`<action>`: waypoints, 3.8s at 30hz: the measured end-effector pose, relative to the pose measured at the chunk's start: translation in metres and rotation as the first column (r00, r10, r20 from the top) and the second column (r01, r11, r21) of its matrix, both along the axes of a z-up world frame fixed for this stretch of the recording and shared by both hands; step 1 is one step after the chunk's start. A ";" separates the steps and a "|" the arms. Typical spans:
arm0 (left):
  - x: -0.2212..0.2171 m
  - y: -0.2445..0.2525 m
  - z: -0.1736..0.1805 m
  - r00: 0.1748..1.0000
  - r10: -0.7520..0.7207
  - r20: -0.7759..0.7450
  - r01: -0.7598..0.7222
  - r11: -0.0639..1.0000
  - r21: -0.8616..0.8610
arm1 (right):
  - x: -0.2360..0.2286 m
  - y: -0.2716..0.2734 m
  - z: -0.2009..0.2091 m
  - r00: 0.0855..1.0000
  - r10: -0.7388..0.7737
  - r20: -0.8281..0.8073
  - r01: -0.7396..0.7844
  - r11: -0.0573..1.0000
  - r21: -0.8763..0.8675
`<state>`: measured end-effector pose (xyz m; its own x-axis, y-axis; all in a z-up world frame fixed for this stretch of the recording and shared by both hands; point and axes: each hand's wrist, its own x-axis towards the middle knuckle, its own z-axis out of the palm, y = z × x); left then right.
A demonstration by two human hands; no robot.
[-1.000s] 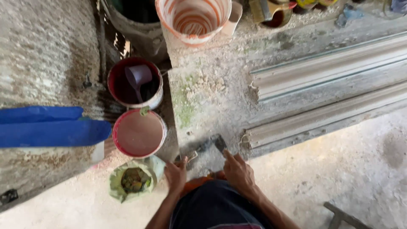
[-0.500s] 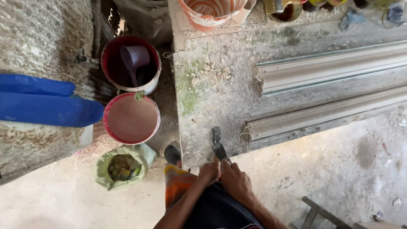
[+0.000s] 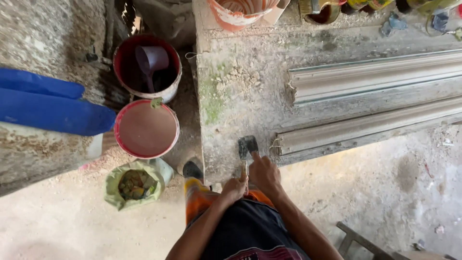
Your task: The person uses a scraper tool to clean debris from a concrete workbench surface. They then use a cloth to wipe dust off several long, white, ribbed panels resting on the bench.
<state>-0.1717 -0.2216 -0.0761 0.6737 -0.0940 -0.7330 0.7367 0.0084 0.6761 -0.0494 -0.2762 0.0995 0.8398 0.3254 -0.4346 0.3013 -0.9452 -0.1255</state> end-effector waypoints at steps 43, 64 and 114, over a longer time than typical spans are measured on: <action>0.009 0.017 -0.007 0.997 -0.072 -0.001 0.072 0.994 0.082 | 0.013 0.021 -0.024 0.985 0.171 0.030 -0.170 0.985 -0.034; 0.013 0.028 0.014 0.980 -0.102 0.173 0.090 0.993 0.071 | -0.003 -0.001 0.009 0.992 0.038 -0.118 -0.042 0.999 -0.033; 0.107 0.252 0.101 0.991 -0.054 -0.120 0.124 0.686 0.717 | 0.032 -0.004 -0.021 0.909 0.395 0.132 -0.417 0.856 0.306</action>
